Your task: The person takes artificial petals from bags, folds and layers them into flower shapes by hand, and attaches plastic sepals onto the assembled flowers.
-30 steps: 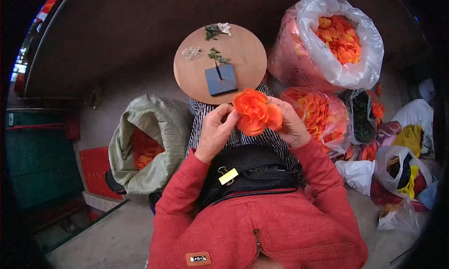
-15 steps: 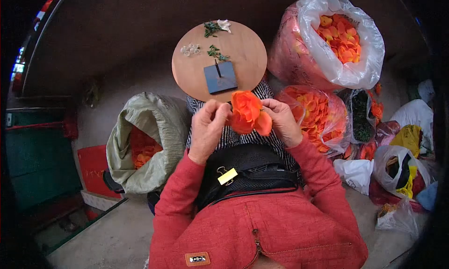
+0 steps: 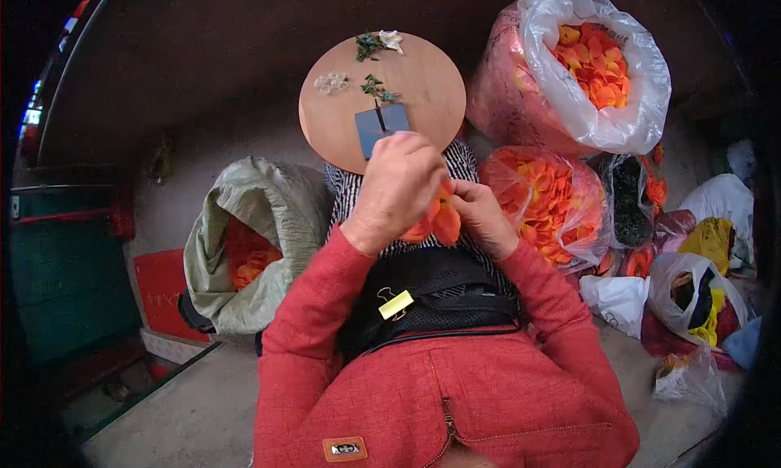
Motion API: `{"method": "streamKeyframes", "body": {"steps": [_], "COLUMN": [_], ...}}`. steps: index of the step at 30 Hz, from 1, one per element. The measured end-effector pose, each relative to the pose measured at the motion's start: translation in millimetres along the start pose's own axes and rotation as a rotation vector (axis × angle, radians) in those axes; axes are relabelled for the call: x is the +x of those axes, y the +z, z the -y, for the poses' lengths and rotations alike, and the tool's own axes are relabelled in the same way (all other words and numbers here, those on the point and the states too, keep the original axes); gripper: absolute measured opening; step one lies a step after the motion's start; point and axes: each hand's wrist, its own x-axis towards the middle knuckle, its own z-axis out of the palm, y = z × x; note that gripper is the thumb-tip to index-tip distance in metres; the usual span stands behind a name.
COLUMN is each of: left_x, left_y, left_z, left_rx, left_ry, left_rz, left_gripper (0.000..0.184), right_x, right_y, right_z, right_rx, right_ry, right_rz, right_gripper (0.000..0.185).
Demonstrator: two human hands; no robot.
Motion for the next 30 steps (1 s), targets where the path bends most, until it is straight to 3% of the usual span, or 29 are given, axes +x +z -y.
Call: {"method": "streamKeyframes", "body": {"steps": [3,7,10,11,12,14,15,18,21,22,24,26,30], "left_x": [1.1,-2.3,-14.1,-20.1,-24.9,-34.9,-41.7,-50.4,-47.2,-45.7,-43.6,-41.9,-39.7], "left_y": [8.4,2.1,-10.6,-9.7,-7.2,-2.0,0.3,13.2,22.3,25.0,32.1,36.5,29.0], "left_z": [-7.7,-4.0,-0.1,5.0,7.9,11.7,12.7,11.1,-2.8,-3.2,-2.3,-5.1,-13.3], "left_rx": [0.074,0.082,-0.044,-0.047,-0.055,-0.366,-0.504,-0.55,-0.64,-0.64,-0.979,-1.028,-1.414], "left_ry": [0.251,0.222,0.063,0.025,0.038,-0.273,-0.434,-0.449,-0.459,-0.462,-0.706,-0.746,-0.921], "left_rz": [0.046,-0.101,-0.244,-0.277,-0.272,-0.284,-0.207,0.084,0.34,0.339,0.415,0.402,0.269], "left_gripper": [0.013,0.013,0.013,0.01,0.01,0.009,0.011,0.018,0.035,0.035,0.038,0.04,0.032], "right_x": [2.7,1.7,-0.6,1.3,0.6,-0.4,0.4,-1.9,-2.3,-3.2,-1.9,0.4,7.6], "right_y": [-4.9,-1.0,1.5,-16.6,-18.3,-20.4,-21.1,-11.7,-6.4,-5.2,-0.7,-1.1,-11.4], "right_z": [-10.7,7.1,19.4,5.4,5.8,6.6,4.0,8.0,16.5,19.2,20.0,17.8,6.4], "right_rx": [0.045,0.321,0.527,0.635,0.633,0.876,0.888,0.768,0.737,0.69,0.691,0.693,0.566], "right_ry": [-0.023,0.025,-0.064,-0.103,-0.114,-0.077,-0.052,-0.084,-0.104,-0.121,-0.141,-0.164,-0.228], "right_rz": [0.068,0.01,0.015,0.206,0.197,0.276,0.205,0.042,0.09,0.133,0.102,0.07,-0.03], "right_gripper": [0.023,0.03,0.033,0.042,0.042,0.044,0.045,0.042,0.042,0.041,0.041,0.04,0.028]}}
